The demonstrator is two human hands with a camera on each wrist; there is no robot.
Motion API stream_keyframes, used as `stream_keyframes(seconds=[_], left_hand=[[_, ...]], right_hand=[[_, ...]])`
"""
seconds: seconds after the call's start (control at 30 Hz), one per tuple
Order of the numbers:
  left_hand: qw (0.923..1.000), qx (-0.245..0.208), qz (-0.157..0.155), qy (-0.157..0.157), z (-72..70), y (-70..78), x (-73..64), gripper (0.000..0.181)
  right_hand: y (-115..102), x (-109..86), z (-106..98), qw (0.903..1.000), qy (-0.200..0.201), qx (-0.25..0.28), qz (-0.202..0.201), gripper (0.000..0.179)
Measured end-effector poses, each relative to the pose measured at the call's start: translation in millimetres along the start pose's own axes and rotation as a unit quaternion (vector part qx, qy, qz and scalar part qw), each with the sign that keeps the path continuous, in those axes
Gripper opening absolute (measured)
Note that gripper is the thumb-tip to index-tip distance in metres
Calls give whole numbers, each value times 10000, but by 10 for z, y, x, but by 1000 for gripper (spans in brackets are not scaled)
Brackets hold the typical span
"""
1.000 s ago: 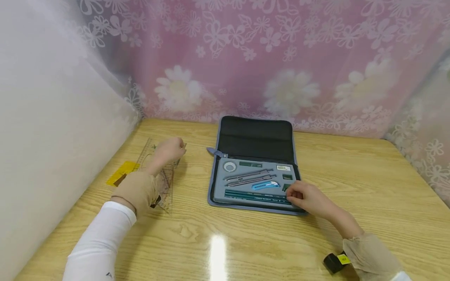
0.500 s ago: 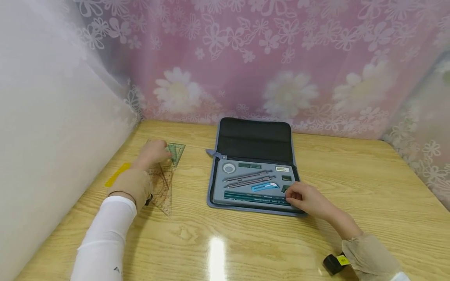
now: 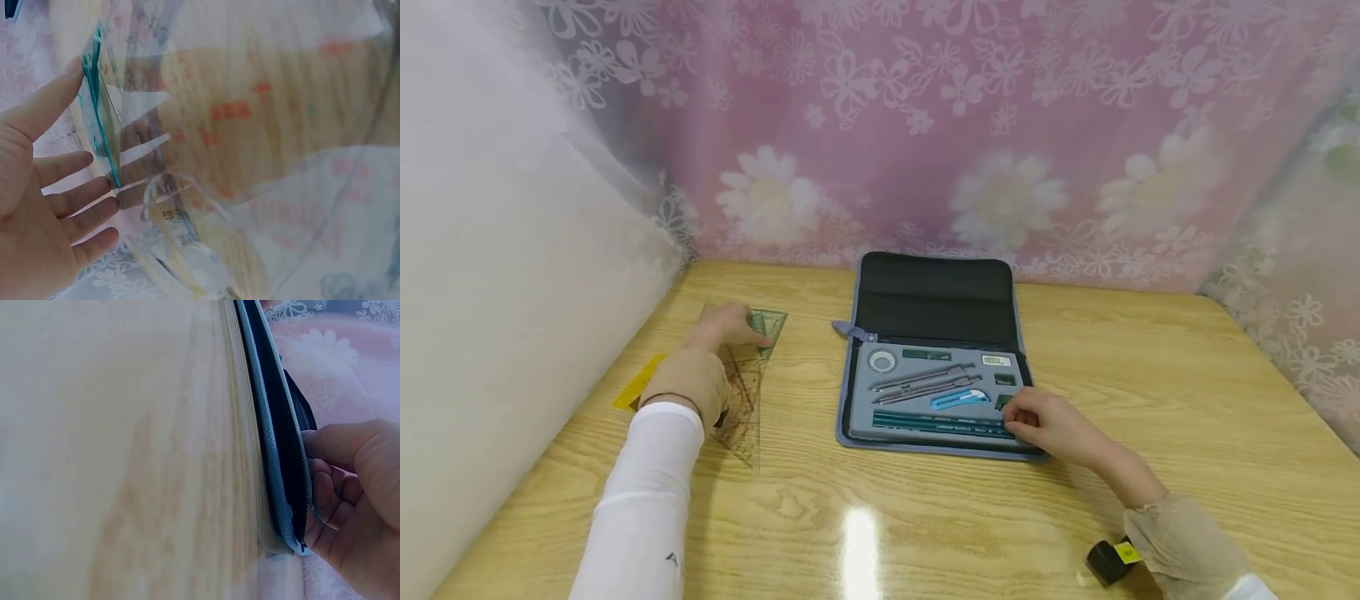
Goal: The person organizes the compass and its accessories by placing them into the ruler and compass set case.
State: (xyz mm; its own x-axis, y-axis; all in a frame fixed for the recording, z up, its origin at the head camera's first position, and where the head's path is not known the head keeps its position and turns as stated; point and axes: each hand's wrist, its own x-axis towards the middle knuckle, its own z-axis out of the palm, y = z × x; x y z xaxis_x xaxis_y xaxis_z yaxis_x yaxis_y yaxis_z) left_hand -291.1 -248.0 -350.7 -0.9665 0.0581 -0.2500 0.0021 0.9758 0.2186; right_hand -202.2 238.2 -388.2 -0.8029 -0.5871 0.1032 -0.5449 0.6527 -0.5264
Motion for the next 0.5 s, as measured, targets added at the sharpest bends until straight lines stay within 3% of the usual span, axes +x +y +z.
stream_keyframes(seconds=[0.2,0.37,0.5], left_hand=[[9998,23,-193,-34,-26,4,18,92],[9996,198,-101,193,0,-16,46,87],[9996,-292,37,54,33,-61,81,84]], right_hand=[[1,17,-15,10000,51,18,7,8],[-1,12,-12,10000,22,25,24,3],[-4,3,0,10000,-6,55,51,3]])
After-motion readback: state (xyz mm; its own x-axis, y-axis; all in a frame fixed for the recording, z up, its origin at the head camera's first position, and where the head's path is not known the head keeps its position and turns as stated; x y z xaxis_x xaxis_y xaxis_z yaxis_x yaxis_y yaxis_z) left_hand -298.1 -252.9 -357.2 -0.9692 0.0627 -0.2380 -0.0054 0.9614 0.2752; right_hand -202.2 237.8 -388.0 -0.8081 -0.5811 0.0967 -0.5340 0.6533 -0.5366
